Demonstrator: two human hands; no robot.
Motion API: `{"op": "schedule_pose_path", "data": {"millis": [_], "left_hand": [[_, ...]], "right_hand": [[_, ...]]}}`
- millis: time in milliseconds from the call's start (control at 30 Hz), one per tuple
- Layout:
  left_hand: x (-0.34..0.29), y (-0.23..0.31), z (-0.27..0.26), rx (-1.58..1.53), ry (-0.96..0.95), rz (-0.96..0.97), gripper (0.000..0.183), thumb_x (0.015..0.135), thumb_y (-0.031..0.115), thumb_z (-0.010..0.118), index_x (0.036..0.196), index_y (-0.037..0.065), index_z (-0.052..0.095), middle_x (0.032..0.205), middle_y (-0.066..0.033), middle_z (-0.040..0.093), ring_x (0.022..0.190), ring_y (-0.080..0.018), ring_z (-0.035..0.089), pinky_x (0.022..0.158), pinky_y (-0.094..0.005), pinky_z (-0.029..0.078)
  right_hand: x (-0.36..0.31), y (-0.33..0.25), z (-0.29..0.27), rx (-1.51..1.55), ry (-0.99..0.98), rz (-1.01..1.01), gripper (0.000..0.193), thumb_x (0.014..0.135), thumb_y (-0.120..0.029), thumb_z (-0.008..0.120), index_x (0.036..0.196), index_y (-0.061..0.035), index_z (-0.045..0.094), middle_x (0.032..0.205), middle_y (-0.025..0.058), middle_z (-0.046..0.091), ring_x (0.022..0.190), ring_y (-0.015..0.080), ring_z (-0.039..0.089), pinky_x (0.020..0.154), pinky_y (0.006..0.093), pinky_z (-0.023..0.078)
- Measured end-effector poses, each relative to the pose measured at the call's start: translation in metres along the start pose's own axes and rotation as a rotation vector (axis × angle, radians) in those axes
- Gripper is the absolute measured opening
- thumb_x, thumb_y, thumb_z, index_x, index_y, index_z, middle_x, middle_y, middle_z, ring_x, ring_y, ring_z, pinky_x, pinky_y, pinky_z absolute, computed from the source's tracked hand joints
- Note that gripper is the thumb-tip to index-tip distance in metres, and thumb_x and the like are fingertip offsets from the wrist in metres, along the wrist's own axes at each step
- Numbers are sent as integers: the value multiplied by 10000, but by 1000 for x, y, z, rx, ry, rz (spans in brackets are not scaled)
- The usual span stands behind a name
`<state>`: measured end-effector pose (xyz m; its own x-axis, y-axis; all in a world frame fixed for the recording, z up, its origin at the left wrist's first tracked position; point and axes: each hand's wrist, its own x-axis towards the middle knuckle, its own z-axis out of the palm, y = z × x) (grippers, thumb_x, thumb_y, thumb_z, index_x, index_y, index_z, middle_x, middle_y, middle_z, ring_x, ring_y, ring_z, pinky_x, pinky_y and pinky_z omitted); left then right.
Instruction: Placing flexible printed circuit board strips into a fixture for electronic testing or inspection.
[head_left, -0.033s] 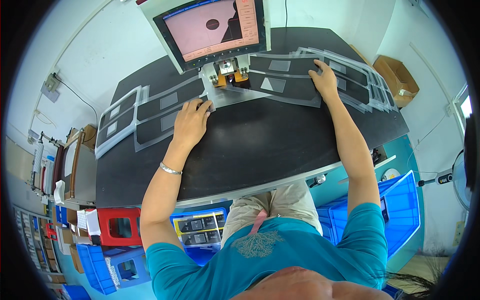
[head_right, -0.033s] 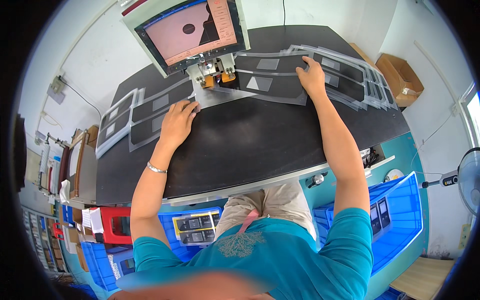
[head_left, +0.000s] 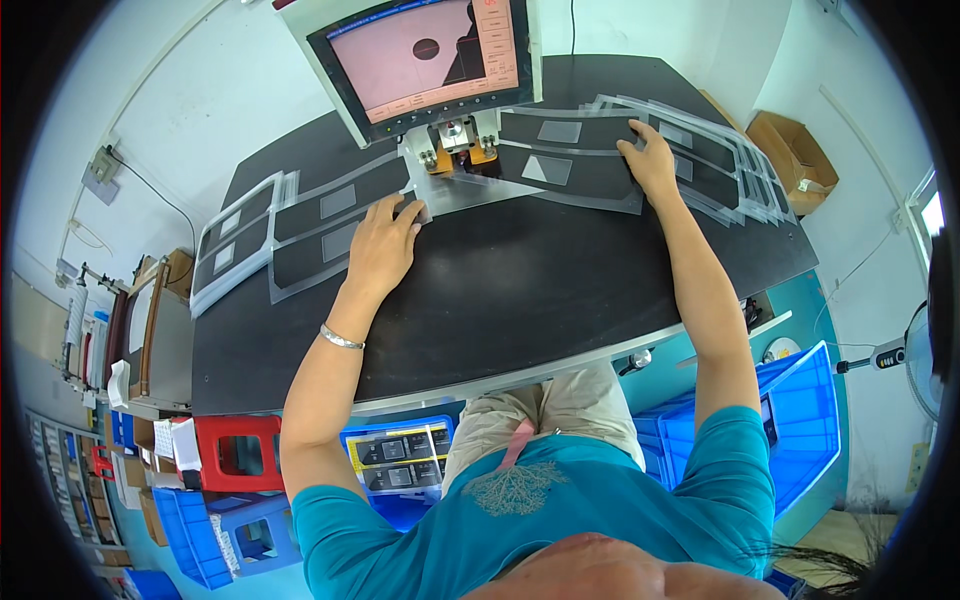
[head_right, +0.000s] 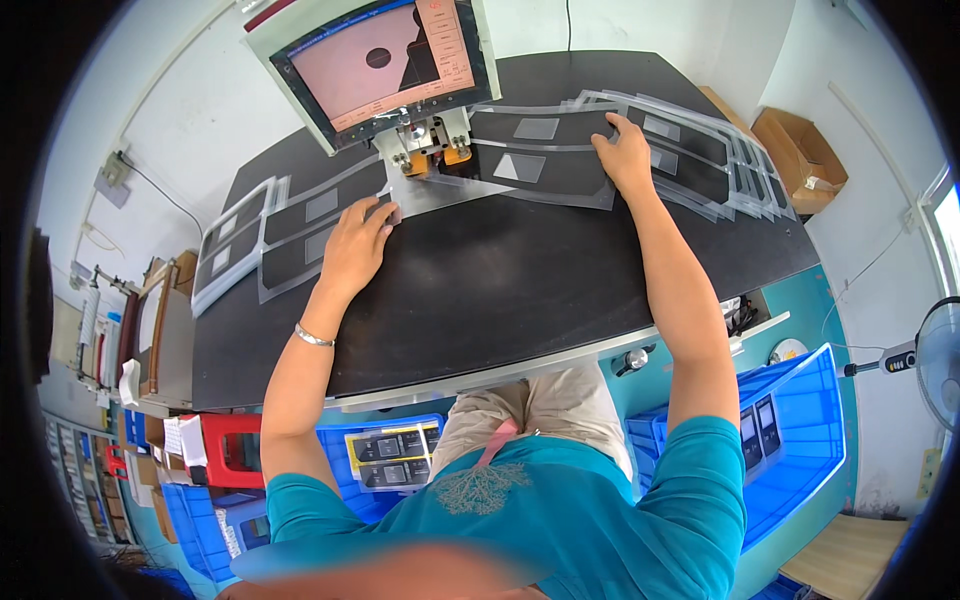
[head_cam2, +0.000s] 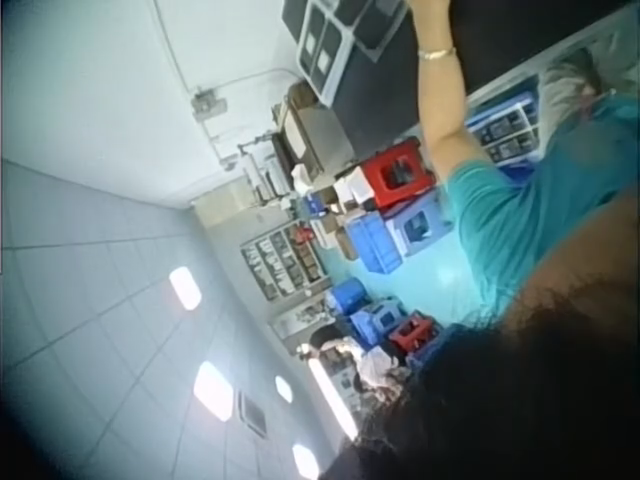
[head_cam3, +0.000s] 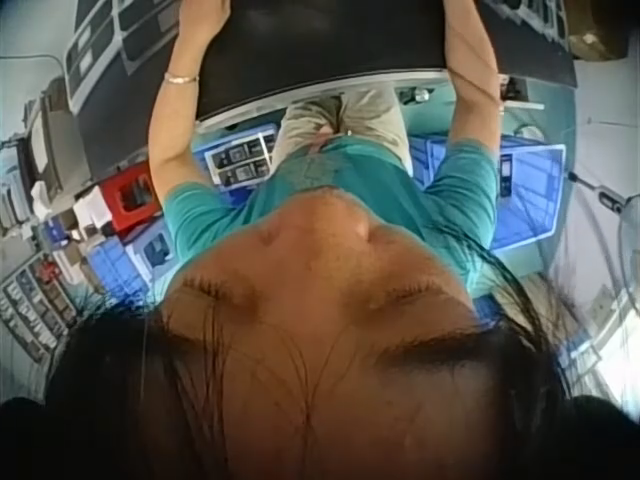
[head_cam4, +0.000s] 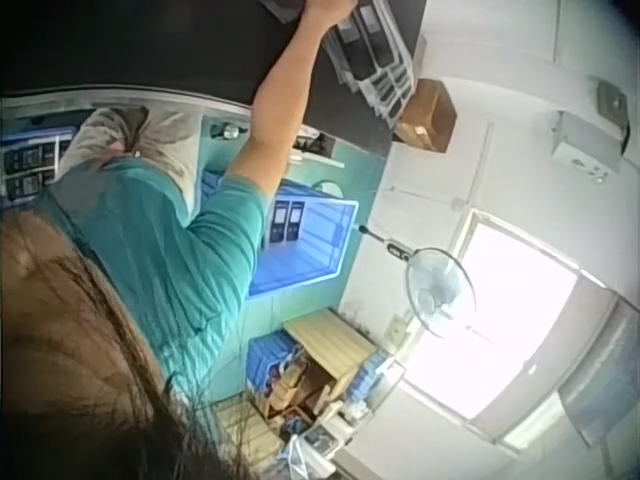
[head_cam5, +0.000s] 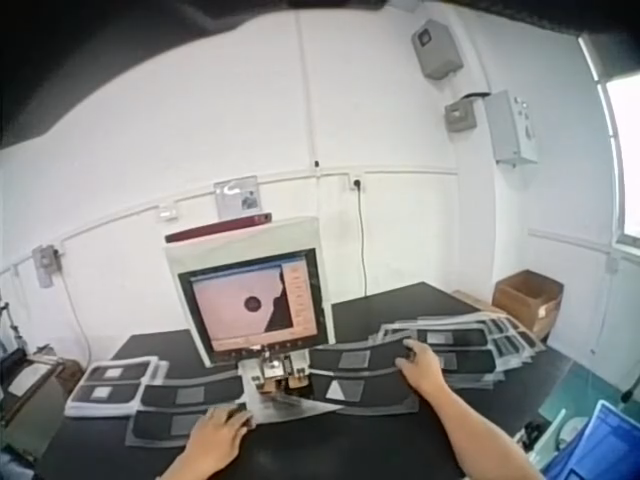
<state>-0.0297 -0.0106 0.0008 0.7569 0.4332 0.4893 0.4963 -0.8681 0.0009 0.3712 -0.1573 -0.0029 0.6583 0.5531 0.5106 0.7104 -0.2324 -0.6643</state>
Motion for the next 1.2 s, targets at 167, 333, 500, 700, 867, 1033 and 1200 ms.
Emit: {"op": "schedule_pose_path", "data": {"millis": [167, 333, 500, 700, 867, 1033, 1200], "left_hand": [[-5, -3, 4, -47, 13, -27, 327, 922, 123, 600, 1249, 102, 600, 1257, -138, 600, 1168, -335, 573, 933, -433, 501], [-2, 21, -9, -69, -64, 26, 332, 942, 154, 576, 1270, 118, 602, 1263, -129, 608, 1148, -323, 581, 942, -422, 495], [-11, 62, -25, -127, -109, 100, 348, 944, 191, 582, 1288, 141, 607, 1260, -85, 616, 1145, -291, 576, 934, -401, 494], [-7, 75, -13, -113, -63, 167, 353, 934, 181, 602, 1285, 148, 613, 1255, -73, 608, 1135, -273, 572, 908, -401, 495], [-4, 75, -8, -96, -54, 172, 352, 934, 185, 604, 1284, 154, 614, 1273, -70, 596, 1153, -274, 559, 915, -401, 491], [-2, 70, -9, -118, -72, 186, 365, 931, 194, 613, 1294, 166, 606, 1284, -63, 585, 1172, -268, 549, 918, -399, 492], [-4, 67, -12, -122, -75, 189, 380, 930, 201, 616, 1308, 168, 593, 1285, -62, 586, 1176, -266, 547, 920, -397, 493]], "right_hand": [[-4, -12, -1, 14, -53, 22, 576, 779, -148, 674, 1328, -8, 565, 1314, 201, 597, 1245, 329, 553, 1052, 375, 415], [10, 3, -22, -153, -14, -232, 586, 746, -103, 649, 1325, -60, 564, 1317, 180, 588, 1242, 345, 543, 1060, 391, 416], [17, 18, -80, -440, 173, -85, 517, 779, -106, 641, 1293, -120, 591, 1298, 133, 572, 1167, 336, 573, 937, 432, 493], [15, 29, -68, -590, 127, -44, 510, 811, -235, 728, 1272, -65, 592, 1320, 202, 550, 1208, 385, 536, 1024, 444, 445], [-1, 5, -15, -560, -120, -255, 507, 893, -394, 646, 1300, -99, 589, 1347, 165, 560, 1255, 357, 519, 1021, 481, 442], [7, 17, -29, -678, -233, -26, 541, 922, -521, 544, 1291, -133, 619, 1333, 106, 588, 1260, 319, 528, 1003, 535, 427], [4, 29, -30, -661, -164, -59, 507, 917, -487, 569, 1255, -116, 639, 1292, 108, 610, 1221, 319, 556, 993, 512, 441]]}}
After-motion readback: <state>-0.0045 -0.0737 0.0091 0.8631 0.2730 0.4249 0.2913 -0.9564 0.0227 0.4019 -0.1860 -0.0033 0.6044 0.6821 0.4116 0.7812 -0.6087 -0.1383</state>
